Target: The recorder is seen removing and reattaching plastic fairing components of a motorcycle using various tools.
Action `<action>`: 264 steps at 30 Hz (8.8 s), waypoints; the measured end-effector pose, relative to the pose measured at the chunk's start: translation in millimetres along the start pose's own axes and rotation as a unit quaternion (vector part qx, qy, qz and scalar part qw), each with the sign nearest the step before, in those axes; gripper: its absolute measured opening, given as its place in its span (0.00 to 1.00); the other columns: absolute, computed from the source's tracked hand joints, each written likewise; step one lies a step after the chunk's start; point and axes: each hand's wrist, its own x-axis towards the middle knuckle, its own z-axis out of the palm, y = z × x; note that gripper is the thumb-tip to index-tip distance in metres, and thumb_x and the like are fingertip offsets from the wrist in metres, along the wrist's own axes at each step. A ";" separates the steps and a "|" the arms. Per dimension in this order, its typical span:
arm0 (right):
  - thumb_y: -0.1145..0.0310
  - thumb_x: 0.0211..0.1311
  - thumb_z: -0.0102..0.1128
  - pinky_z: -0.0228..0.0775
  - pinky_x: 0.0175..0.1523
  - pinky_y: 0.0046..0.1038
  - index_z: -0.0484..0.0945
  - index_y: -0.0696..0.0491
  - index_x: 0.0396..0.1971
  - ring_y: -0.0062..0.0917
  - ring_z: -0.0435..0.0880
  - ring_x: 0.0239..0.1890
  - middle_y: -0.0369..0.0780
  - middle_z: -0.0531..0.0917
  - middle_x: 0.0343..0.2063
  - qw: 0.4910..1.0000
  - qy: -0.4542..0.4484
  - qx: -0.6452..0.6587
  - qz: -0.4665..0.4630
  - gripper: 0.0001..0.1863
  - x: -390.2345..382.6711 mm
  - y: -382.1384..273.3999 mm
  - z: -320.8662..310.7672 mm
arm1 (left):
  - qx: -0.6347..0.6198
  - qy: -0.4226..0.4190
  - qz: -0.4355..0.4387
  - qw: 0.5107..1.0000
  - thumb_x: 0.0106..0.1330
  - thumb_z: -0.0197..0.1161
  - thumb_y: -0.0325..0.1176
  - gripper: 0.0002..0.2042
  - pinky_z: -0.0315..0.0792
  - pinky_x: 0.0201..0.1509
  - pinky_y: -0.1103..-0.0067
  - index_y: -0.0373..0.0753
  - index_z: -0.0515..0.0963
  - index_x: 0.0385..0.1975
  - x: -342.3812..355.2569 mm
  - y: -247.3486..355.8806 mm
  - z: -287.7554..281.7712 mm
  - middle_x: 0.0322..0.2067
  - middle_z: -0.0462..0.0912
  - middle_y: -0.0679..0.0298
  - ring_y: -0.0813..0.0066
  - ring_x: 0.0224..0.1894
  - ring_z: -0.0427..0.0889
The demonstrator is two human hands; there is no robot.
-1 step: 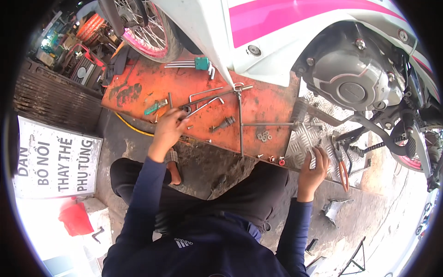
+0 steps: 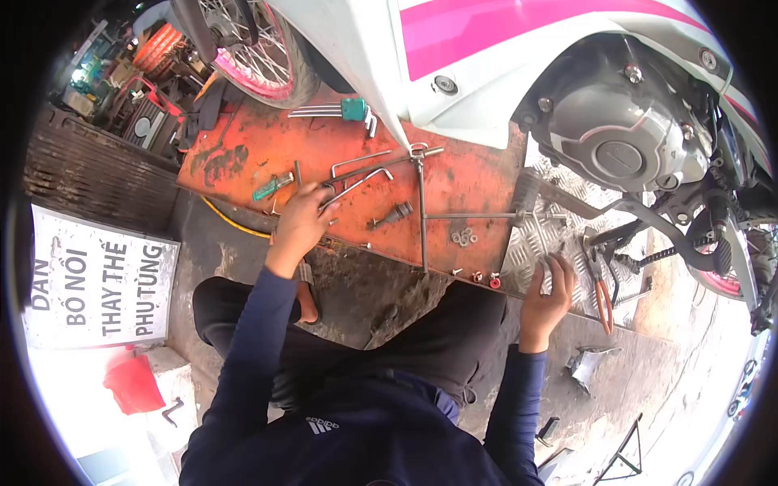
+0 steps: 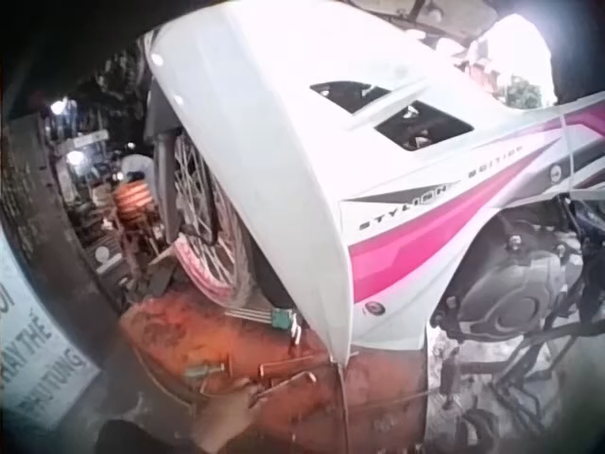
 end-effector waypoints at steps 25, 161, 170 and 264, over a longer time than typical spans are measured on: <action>0.82 0.50 0.60 0.73 0.40 0.28 0.78 0.60 0.33 0.33 0.81 0.33 0.45 0.81 0.31 0.967 0.012 0.252 -0.048 0.08 -18.8 -77.2 -25.2 | 0.051 -0.007 0.151 0.987 0.61 0.58 0.32 0.07 0.70 0.42 0.66 0.34 0.74 0.31 117.9 -17.1 28.3 0.33 0.76 0.55 0.56 0.40 0.77; 0.77 0.62 0.56 0.81 0.38 0.30 0.70 0.61 0.35 0.29 0.84 0.31 0.43 0.79 0.30 0.198 0.046 0.972 -0.120 0.05 480.7 -539.0 -121.9 | 0.352 0.463 0.181 0.793 0.46 0.71 0.31 0.16 0.73 0.51 0.69 0.36 0.83 0.37 277.4 344.5 -524.1 0.37 0.82 0.49 0.53 0.45 0.79; 0.77 0.61 0.58 0.82 0.36 0.30 0.69 0.63 0.35 0.29 0.84 0.28 0.43 0.79 0.28 0.195 0.046 0.970 -0.142 0.07 478.4 -538.8 -125.2 | 0.409 0.461 0.197 0.763 0.49 0.69 0.31 0.16 0.73 0.49 0.67 0.38 0.82 0.39 276.5 341.3 -520.4 0.36 0.83 0.51 0.54 0.43 0.80; 0.78 0.66 0.49 0.75 0.42 0.21 0.74 0.60 0.38 0.21 0.82 0.36 0.40 0.81 0.37 0.249 0.036 0.953 -0.171 0.05 472.2 -542.5 -112.8 | 0.498 0.496 0.305 0.642 0.51 0.64 0.36 0.10 0.75 0.37 0.69 0.44 0.80 0.33 284.9 329.4 -506.9 0.30 0.82 0.62 0.60 0.34 0.81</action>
